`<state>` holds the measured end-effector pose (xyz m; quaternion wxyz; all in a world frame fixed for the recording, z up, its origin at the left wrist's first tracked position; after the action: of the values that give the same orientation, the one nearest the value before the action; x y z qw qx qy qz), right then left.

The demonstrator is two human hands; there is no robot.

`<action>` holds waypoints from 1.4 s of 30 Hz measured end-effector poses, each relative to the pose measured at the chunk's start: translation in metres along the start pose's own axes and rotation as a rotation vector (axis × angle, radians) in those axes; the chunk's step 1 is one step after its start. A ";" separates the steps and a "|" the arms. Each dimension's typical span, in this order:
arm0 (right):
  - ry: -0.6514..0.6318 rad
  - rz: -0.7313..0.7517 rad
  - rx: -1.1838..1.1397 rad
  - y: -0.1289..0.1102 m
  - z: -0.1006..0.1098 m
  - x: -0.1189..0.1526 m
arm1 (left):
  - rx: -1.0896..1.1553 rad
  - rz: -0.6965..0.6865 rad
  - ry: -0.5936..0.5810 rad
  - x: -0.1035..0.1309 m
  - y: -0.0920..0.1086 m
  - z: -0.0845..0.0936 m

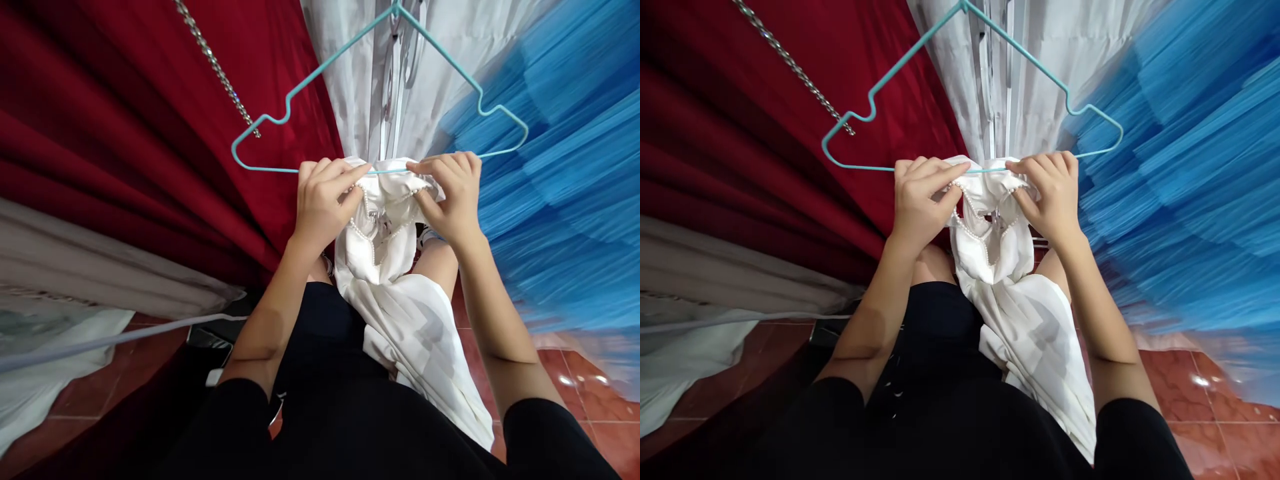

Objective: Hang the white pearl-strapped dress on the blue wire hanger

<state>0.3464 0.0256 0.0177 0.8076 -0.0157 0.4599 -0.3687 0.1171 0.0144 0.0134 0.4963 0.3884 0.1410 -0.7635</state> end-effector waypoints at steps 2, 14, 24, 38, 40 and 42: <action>0.088 -0.043 0.019 0.004 -0.005 -0.001 | 0.025 -0.019 0.016 0.002 0.002 0.004; 0.183 -0.134 0.126 0.010 -0.011 -0.001 | 0.073 0.320 0.918 0.022 -0.085 0.058; 0.175 -0.216 0.070 0.009 -0.013 0.002 | -0.073 0.285 0.685 -0.002 -0.130 0.071; 0.217 -0.180 0.040 0.000 -0.011 0.000 | -0.092 0.026 0.472 -0.034 -0.017 0.065; 0.212 -0.221 0.050 0.004 -0.012 0.001 | -0.066 0.017 0.335 -0.019 0.007 0.056; 0.208 -0.248 0.039 0.006 -0.012 0.002 | -0.037 -0.033 0.151 -0.008 0.021 0.040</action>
<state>0.3411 0.0326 0.0072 0.7043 -0.0183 0.5282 -0.4739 0.1189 -0.0150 0.0492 0.4788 0.4332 0.1985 -0.7374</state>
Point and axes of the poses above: each hand's wrist, its own x-axis away from the middle knuckle, its own z-axis out of the back of the hand, y = z × x, the point moved 2 cm from there along -x, towards the middle knuckle, and after that the axes turned 15 degrees about -x, right-handed, at the moved point
